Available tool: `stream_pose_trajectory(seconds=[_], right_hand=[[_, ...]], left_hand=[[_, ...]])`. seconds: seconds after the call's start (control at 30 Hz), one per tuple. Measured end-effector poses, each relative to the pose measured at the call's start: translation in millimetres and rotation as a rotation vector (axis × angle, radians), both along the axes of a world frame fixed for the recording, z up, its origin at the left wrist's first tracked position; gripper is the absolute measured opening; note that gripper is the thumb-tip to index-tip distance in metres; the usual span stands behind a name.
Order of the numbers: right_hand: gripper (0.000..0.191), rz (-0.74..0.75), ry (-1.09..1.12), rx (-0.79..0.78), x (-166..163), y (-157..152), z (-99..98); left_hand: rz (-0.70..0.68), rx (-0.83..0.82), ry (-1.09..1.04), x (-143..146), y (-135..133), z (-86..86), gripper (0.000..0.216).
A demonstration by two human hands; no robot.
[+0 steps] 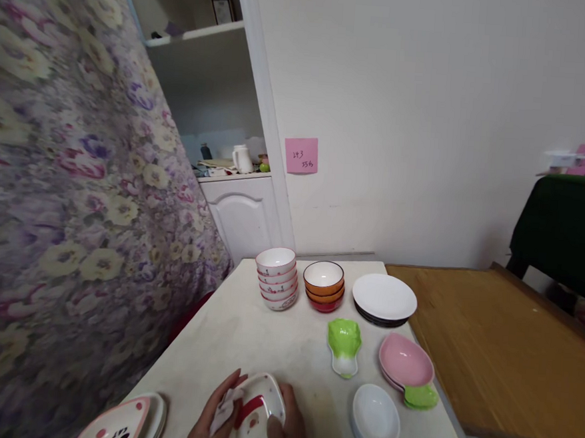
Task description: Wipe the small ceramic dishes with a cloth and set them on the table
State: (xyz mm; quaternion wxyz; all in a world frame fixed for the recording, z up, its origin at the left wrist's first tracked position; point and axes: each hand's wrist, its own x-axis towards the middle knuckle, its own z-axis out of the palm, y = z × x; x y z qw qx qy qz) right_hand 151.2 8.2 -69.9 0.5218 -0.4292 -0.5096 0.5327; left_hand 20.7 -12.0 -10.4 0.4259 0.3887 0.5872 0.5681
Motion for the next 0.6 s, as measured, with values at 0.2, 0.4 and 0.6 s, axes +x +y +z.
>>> stream_pose_trajectory(seconds=[0.2, 0.4, 0.6], right_hand=[[0.038, 0.309, -0.069, -0.041, 28.3, 5.8, 24.5], [0.034, 0.123, 0.048, -0.074, 5.5, 5.1, 16.1], [0.051, 0.026, 0.018, -0.079, -11.1, -3.1, 1.4]], left_hand=[[-0.358, -0.039, 0.134, -8.8, 3.0, 8.7, 0.048], [-0.018, -0.067, 0.037, -5.7, 3.0, 6.8, 0.058], [0.017, -0.007, 0.125, -7.4, -1.8, 6.4, 0.059]])
